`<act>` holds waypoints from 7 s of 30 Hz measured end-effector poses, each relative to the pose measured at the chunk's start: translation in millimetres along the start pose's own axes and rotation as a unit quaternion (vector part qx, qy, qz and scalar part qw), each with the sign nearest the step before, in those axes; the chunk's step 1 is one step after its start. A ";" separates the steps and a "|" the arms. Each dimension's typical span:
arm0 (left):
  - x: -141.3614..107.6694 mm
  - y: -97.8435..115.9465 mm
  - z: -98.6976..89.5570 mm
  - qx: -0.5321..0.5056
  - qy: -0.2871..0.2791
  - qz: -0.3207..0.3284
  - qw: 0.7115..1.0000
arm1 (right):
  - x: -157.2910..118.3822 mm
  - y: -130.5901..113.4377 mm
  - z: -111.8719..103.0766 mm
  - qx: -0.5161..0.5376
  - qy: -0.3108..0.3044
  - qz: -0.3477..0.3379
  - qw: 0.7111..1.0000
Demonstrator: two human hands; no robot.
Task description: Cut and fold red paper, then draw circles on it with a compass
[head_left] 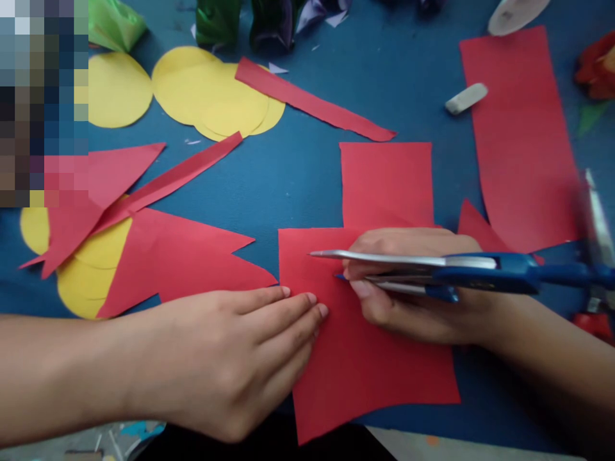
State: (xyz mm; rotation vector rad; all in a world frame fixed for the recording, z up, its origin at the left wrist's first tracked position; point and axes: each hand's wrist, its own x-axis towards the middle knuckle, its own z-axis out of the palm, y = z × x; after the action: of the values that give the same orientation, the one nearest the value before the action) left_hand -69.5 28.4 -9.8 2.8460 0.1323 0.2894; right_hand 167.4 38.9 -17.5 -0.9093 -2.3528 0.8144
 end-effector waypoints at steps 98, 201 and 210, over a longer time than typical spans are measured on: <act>1.4 2.4 2.8 0.010 0.028 -0.015 0.999 | 11.5 -2.5 9.5 0.071 0.044 0.116 0.990; 1.6 -0.4 -0.3 -0.001 0.015 0.003 1.000 | 10.6 -4.6 3.5 -0.007 0.046 0.108 0.993; 0.9 -1.6 -0.1 0.008 0.009 0.010 1.000 | 10.6 -6.8 3.0 0.032 0.020 0.116 0.993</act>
State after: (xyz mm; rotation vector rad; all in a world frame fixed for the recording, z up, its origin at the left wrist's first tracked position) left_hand -68.8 30.0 -10.0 2.8631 0.1095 0.3188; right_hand 155.6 41.4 -12.6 -1.1751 -2.1995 0.9475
